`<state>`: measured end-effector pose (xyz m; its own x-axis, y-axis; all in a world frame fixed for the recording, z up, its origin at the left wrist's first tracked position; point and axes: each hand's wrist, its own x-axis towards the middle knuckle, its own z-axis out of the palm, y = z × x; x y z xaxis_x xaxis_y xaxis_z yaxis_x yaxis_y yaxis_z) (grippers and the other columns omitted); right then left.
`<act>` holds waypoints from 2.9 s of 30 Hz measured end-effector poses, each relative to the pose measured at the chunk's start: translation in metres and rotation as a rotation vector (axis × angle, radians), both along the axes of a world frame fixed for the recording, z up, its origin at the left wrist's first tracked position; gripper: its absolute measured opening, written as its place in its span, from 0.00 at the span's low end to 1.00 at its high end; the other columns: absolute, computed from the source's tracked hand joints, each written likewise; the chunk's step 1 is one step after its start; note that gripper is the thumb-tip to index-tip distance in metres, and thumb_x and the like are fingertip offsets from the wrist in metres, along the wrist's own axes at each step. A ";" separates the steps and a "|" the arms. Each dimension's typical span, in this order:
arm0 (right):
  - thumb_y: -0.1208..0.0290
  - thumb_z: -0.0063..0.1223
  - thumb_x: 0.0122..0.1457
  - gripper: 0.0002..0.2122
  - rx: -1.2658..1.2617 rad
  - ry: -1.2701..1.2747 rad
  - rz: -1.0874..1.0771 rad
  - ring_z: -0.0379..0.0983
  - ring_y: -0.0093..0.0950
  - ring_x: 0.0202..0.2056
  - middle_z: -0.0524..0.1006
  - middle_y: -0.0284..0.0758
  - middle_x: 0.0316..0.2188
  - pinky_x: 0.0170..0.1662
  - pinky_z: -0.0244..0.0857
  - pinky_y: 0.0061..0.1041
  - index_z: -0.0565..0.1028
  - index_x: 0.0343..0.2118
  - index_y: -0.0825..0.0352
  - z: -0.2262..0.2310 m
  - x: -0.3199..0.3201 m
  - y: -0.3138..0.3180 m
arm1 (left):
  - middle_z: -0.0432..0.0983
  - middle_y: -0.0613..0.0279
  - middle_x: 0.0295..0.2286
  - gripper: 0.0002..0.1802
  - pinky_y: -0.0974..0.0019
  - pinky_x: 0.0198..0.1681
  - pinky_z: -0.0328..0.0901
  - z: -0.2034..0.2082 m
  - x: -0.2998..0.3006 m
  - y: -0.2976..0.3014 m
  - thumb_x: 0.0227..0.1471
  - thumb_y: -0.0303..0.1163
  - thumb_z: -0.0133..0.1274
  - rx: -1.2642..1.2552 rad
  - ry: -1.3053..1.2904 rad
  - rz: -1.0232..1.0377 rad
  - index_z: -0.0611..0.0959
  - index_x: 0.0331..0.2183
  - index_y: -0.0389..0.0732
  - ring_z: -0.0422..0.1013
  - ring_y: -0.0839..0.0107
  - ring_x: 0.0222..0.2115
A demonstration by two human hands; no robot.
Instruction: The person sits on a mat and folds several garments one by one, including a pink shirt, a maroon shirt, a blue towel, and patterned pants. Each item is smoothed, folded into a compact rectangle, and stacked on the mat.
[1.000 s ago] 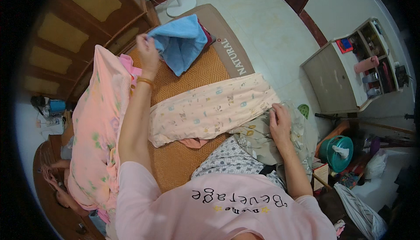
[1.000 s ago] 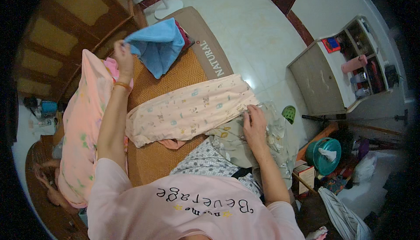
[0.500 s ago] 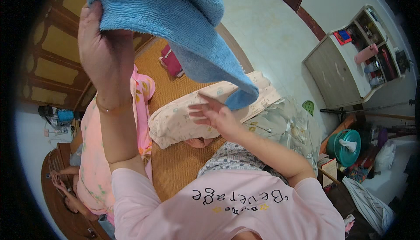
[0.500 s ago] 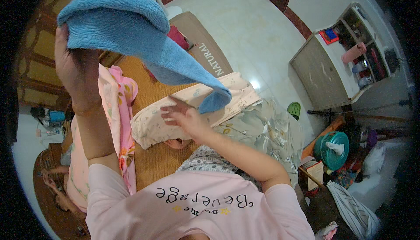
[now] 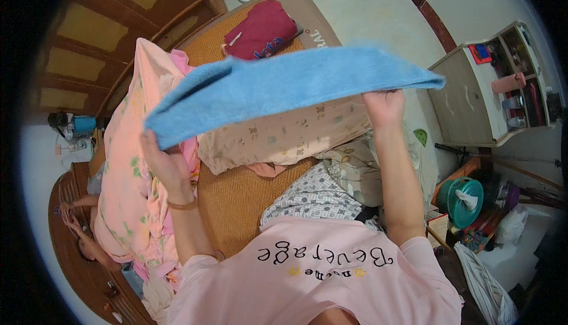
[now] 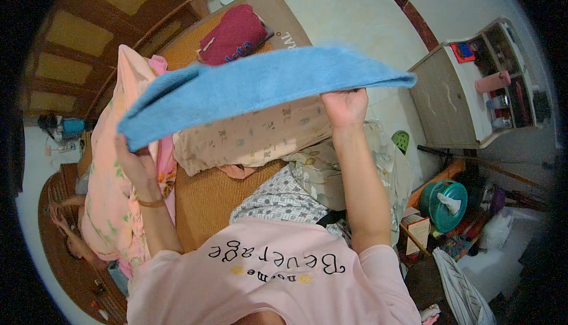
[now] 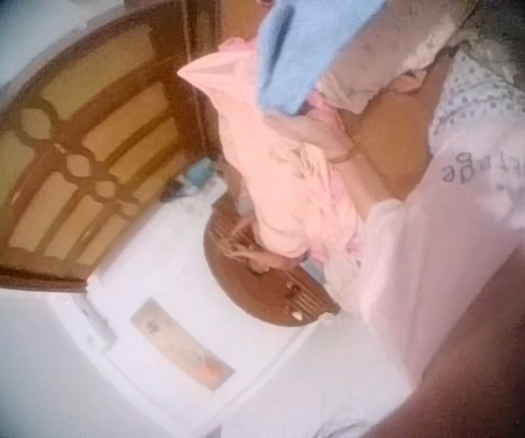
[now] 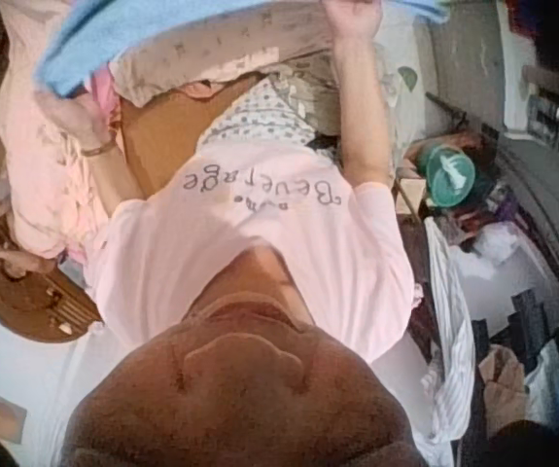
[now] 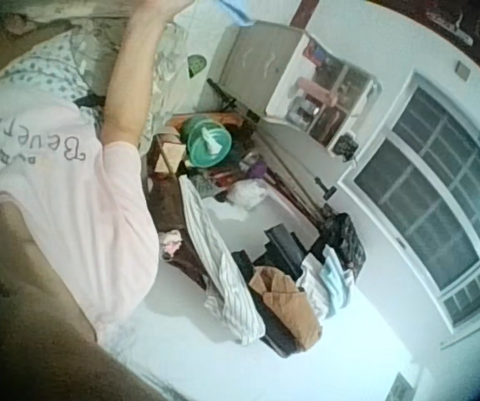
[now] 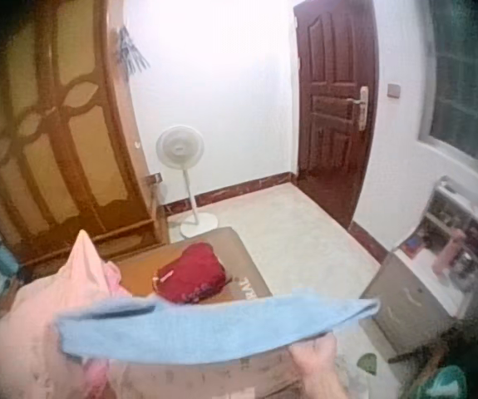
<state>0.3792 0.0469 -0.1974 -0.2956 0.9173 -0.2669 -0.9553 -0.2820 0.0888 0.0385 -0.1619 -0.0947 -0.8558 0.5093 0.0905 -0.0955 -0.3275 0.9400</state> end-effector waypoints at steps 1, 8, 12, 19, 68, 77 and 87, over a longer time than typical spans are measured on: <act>0.56 0.36 0.64 0.23 -0.059 -0.062 -0.012 0.62 0.39 0.53 0.65 0.44 0.53 0.56 0.55 0.46 0.63 0.52 0.71 -0.008 0.000 -0.005 | 0.70 0.59 0.41 0.14 0.61 0.43 0.67 -0.025 -0.004 -0.015 0.58 0.35 0.43 -0.065 -0.050 0.004 0.71 0.43 0.37 0.68 0.68 0.42; 0.43 0.45 0.56 0.31 -0.532 -0.320 0.059 0.64 0.36 0.48 0.66 0.41 0.48 0.52 0.58 0.45 0.59 0.53 0.63 -0.061 -0.007 -0.042 | 0.72 0.57 0.34 0.13 0.64 0.33 0.69 -0.164 -0.026 -0.078 0.57 0.31 0.43 -0.628 -0.361 -0.023 0.70 0.43 0.35 0.71 0.68 0.30; 0.52 0.50 0.58 0.24 -0.474 -0.580 0.032 0.66 0.35 0.45 0.68 0.40 0.44 0.49 0.62 0.40 0.61 0.51 0.63 -0.067 -0.006 -0.044 | 0.72 0.52 0.35 0.16 0.60 0.38 0.68 -0.186 -0.022 -0.063 0.53 0.26 0.46 -0.815 -0.049 0.184 0.70 0.44 0.31 0.71 0.61 0.33; 0.66 0.57 0.51 0.28 1.027 -1.975 -0.026 0.57 0.45 0.56 0.61 0.46 0.56 0.58 0.52 0.39 0.61 0.56 0.65 -0.060 -0.042 -0.065 | 0.68 0.43 0.43 0.21 0.58 0.53 0.56 -0.158 0.004 0.041 0.49 0.31 0.53 -0.680 0.892 0.063 0.71 0.44 0.29 0.63 0.54 0.47; 0.56 0.34 0.66 0.21 0.645 -0.852 0.093 0.69 0.23 0.43 0.72 0.34 0.44 0.44 0.66 0.25 0.66 0.50 0.70 0.069 -0.025 -0.055 | 0.56 0.45 0.54 0.48 0.55 0.57 0.51 -0.016 0.175 0.120 0.34 0.40 0.65 -0.118 1.113 -0.661 0.63 0.57 0.38 0.56 0.49 0.54; 0.63 0.41 0.65 0.15 1.193 -1.251 -0.127 0.65 0.21 0.36 0.72 0.31 0.34 0.41 0.63 0.23 0.70 0.44 0.71 0.179 -0.034 -0.025 | 0.72 0.58 0.27 0.08 0.54 0.38 0.56 0.110 0.163 0.169 0.38 0.31 0.54 -0.279 1.571 -0.447 0.78 0.26 0.39 0.66 0.57 0.33; 0.68 0.45 0.63 0.17 0.839 -1.373 -0.278 0.72 0.22 0.40 0.74 0.37 0.40 0.37 0.69 0.19 0.68 0.50 0.73 0.174 0.010 -0.046 | 0.78 0.61 0.30 0.09 0.72 0.32 0.71 0.187 0.129 0.197 0.53 0.29 0.50 0.007 0.379 -0.963 0.79 0.35 0.35 0.74 0.75 0.26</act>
<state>0.3896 0.0007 -0.0239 -0.0809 0.9142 0.3970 -0.2097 0.3738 -0.9035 0.1676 0.0355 0.0928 -0.0007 0.9615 0.2747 -0.0180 -0.2746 0.9614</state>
